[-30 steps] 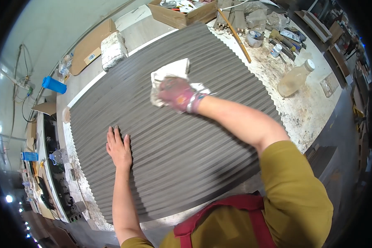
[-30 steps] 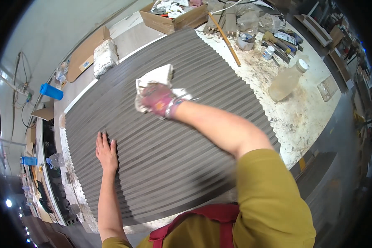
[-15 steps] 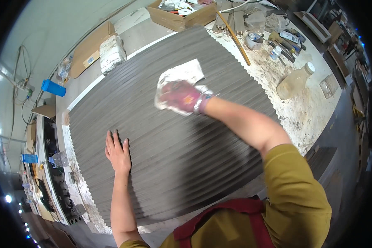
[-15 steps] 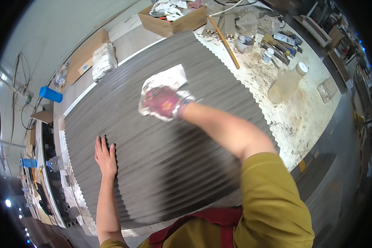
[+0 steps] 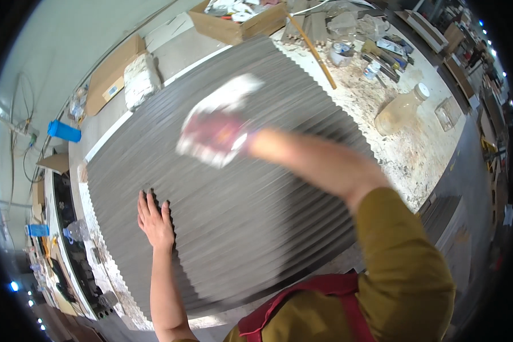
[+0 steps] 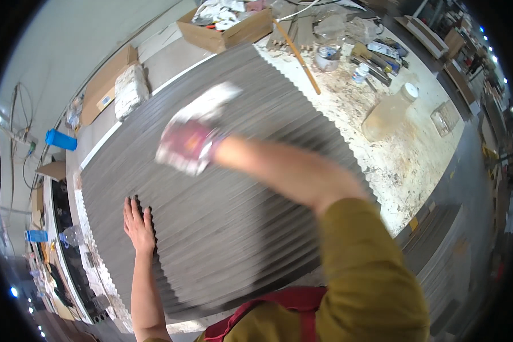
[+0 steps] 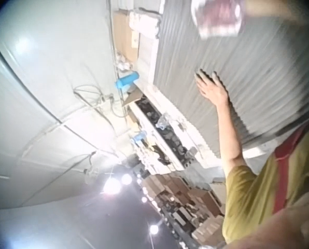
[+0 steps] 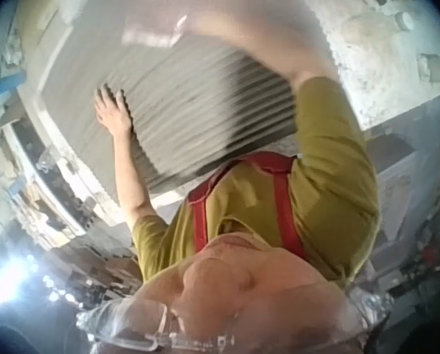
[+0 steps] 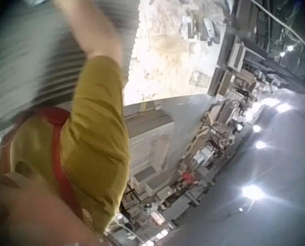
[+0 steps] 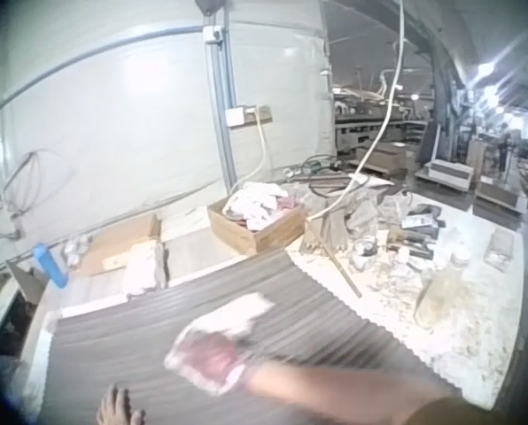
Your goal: The person wipes a textured wood panel with a white cloth and a small rectangular tool to clean or finish the surface.
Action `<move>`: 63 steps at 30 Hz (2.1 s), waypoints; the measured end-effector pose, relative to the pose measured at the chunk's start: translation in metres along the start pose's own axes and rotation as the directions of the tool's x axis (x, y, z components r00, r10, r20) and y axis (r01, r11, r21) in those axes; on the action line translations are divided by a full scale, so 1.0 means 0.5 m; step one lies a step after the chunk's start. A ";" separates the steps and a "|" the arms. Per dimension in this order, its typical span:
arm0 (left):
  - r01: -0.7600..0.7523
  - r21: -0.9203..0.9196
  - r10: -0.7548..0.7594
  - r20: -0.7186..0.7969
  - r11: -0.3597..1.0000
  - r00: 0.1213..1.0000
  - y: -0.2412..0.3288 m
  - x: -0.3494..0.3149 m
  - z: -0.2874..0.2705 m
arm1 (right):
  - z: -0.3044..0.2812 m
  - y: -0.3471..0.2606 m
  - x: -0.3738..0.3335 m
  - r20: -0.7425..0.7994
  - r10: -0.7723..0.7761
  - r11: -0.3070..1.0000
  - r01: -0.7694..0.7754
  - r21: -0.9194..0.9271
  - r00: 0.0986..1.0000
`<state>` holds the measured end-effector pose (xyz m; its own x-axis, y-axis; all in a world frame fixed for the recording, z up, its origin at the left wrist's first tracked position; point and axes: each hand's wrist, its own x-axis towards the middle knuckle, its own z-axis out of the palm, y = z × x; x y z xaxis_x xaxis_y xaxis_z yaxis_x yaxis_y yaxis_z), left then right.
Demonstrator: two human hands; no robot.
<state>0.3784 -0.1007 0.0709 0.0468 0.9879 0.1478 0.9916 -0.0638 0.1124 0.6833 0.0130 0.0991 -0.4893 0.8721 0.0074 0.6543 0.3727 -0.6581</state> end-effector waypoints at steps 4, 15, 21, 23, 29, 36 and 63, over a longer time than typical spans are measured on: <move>0.028 0.000 -0.028 0.010 1.000 1.000 -0.021 -0.007 0.004 | 0.103 -0.057 -0.003 -0.068 -0.348 0.881 0.302 -0.364 0.935; -0.047 -0.020 0.046 -0.025 0.999 0.999 0.012 0.006 0.004 | -0.322 0.264 -0.333 -0.530 0.397 0.732 -0.607 -0.310 0.750; -0.012 0.011 0.012 -0.011 1.000 1.000 -0.020 -0.008 0.007 | -0.082 0.178 -0.228 -0.385 -0.451 0.759 0.118 -0.640 0.805; -0.008 0.007 0.008 -0.001 1.000 1.000 -0.016 -0.009 -0.001 | -0.171 0.179 -0.248 -0.358 0.240 0.958 -0.280 -0.066 0.902; -0.015 -0.010 0.015 -0.026 1.000 1.000 0.010 -0.008 -0.003 | -0.293 0.179 -0.215 -0.551 0.160 0.939 -0.299 -0.172 0.819; -0.027 -0.023 0.026 -0.033 0.999 0.999 -0.004 -0.004 0.003 | 0.029 0.027 0.038 -0.007 -0.239 0.845 0.205 -0.493 0.971; 0.045 0.001 -0.045 0.027 0.999 0.999 0.003 -0.006 -0.014 | -0.185 0.308 0.117 -0.410 0.023 0.998 -0.045 -0.045 0.912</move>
<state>0.3787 -0.1048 0.0777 0.0054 0.9933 0.1158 0.9928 -0.0192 0.1184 0.8088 0.1505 0.0675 -0.1950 0.9337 0.3002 0.7007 0.3468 -0.6235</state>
